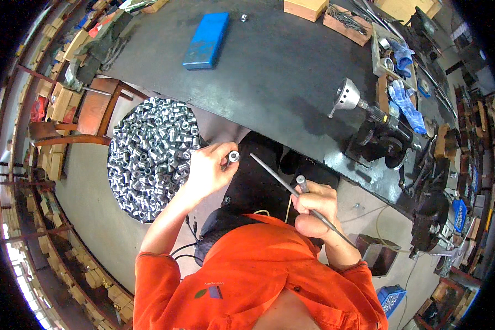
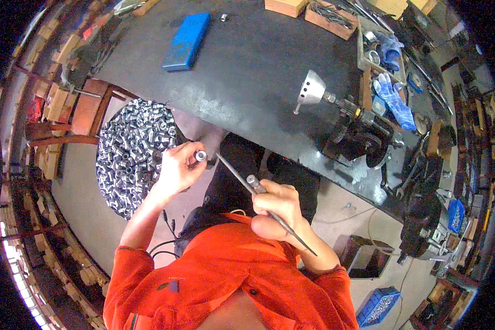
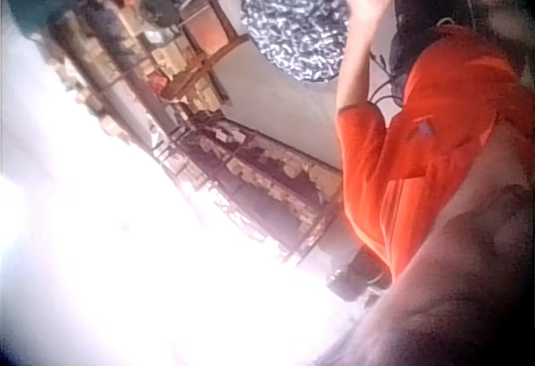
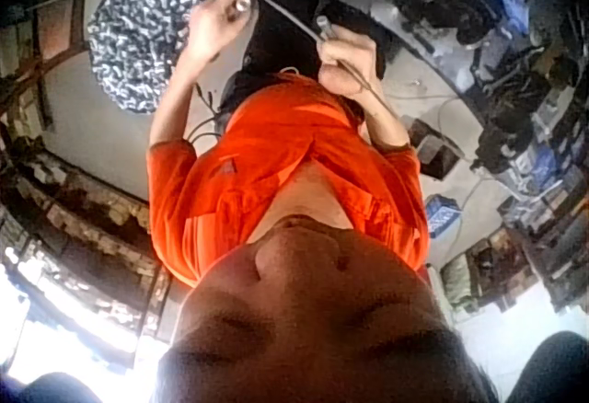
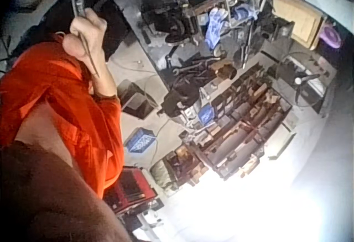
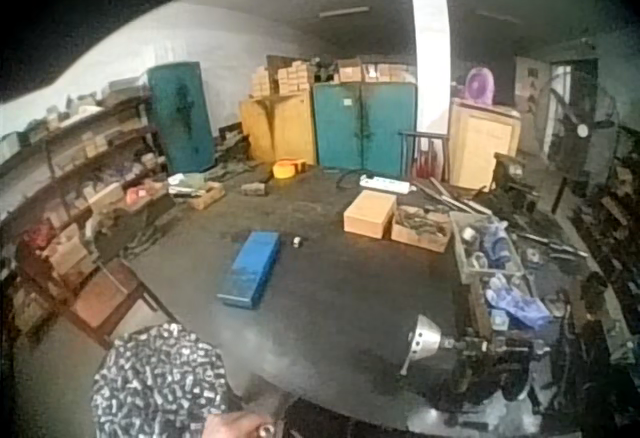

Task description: The person handles metal nuts and bolts at a workbench, measuring them with a caliper and testing their fit by hand, before walking to a floor fan to adjust it.

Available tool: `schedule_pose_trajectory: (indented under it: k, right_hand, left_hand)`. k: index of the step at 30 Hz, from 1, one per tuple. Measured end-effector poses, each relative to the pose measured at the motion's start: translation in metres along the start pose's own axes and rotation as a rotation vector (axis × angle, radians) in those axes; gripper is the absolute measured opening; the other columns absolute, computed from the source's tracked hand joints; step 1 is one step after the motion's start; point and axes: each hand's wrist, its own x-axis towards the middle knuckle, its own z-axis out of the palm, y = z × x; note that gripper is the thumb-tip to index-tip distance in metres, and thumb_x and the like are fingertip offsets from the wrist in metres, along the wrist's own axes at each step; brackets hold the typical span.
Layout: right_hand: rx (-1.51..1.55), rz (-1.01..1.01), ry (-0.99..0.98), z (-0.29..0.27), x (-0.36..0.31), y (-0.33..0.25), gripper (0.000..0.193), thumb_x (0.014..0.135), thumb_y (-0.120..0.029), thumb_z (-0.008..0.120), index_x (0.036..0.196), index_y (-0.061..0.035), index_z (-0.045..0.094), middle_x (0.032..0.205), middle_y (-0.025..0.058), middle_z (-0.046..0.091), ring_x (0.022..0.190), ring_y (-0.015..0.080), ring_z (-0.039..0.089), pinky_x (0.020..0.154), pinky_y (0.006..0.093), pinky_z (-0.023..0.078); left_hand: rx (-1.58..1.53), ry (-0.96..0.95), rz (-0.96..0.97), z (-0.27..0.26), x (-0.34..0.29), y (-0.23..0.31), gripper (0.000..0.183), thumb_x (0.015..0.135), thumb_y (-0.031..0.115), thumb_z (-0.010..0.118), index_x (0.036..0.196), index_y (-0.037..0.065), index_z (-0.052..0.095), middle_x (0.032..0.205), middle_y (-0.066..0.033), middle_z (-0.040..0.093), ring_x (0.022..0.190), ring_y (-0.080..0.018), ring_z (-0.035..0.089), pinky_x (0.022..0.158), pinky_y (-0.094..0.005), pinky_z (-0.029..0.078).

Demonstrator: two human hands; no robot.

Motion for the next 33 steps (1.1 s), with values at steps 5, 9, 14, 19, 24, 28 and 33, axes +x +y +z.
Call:
schedule_pose_trajectory:
  k: [5,9,14,19,24,28,33]
  right_hand:
    - [0.025,-0.036,-0.081,0.006,0.001,0.002,0.028,0.060,-0.020,0.057,0.054,-0.0068,0.033,0.056,0.0056,0.034,0.044,0.0194,0.036,0.041,0.0315,0.023]
    - [0.045,0.012,-0.123,0.013,-0.002,0.010,0.036,0.073,-0.029,0.062,0.057,-0.0074,0.038,0.058,0.0064,0.033,0.045,0.0227,0.037,0.042,0.0343,0.025]
    - [0.008,0.082,-0.164,0.018,0.007,0.015,0.027,0.064,-0.018,0.060,0.057,-0.0056,0.036,0.058,0.0068,0.034,0.047,0.0223,0.037,0.043,0.0332,0.026]
    - [-0.105,0.056,-0.141,0.022,0.007,0.035,0.020,0.062,-0.010,0.061,0.063,-0.0054,0.042,0.062,0.0096,0.039,0.048,0.0275,0.042,0.044,0.0370,0.031]
    - [-0.117,0.047,0.079,0.000,-0.006,0.024,0.025,0.063,-0.018,0.061,0.056,-0.0078,0.039,0.058,0.0058,0.037,0.046,0.0218,0.040,0.042,0.0328,0.028]
    - [-0.185,0.035,0.144,-0.015,-0.014,0.017,0.025,0.059,-0.014,0.064,0.057,-0.0088,0.040,0.059,0.0038,0.038,0.050,0.0185,0.041,0.045,0.0308,0.030]
    - [-0.029,0.243,0.057,-0.005,-0.030,0.019,0.022,0.062,-0.005,0.061,0.060,-0.0084,0.039,0.063,0.0051,0.038,0.056,0.0200,0.041,0.047,0.0317,0.031]
  left_hand:
    - [0.075,-0.004,0.086,0.003,0.000,-0.001,0.020,0.062,0.002,0.067,0.081,0.006,0.060,0.062,-0.0044,0.052,0.047,-0.0158,0.049,0.045,-0.0296,0.040]
    - [0.097,-0.001,0.158,0.004,0.000,0.003,0.022,0.060,0.003,0.068,0.080,0.007,0.059,0.062,-0.0052,0.052,0.048,-0.0188,0.051,0.047,-0.0313,0.042]
    - [0.088,-0.055,0.228,0.012,-0.002,0.007,0.029,0.059,0.006,0.070,0.087,0.008,0.061,0.067,-0.0068,0.054,0.058,-0.0262,0.058,0.052,-0.0362,0.047]
    - [0.056,-0.095,0.252,0.026,0.007,0.018,0.029,0.060,0.006,0.069,0.088,0.008,0.061,0.068,-0.0070,0.056,0.059,-0.0260,0.059,0.053,-0.0366,0.047]
    - [0.184,-0.105,0.187,0.029,0.041,-0.009,0.023,0.066,0.013,0.067,0.089,0.008,0.063,0.074,-0.0117,0.062,0.067,-0.0321,0.062,0.060,-0.0413,0.050]
    - [0.261,-0.095,0.112,0.037,0.102,-0.017,0.021,0.071,0.018,0.062,0.089,0.007,0.066,0.080,-0.0157,0.066,0.076,-0.0343,0.064,0.067,-0.0433,0.051]
    - [0.282,0.001,0.061,0.059,0.168,-0.040,0.031,0.073,0.015,0.064,0.103,0.007,0.064,0.078,-0.0173,0.065,0.078,-0.0361,0.063,0.069,-0.0445,0.050]
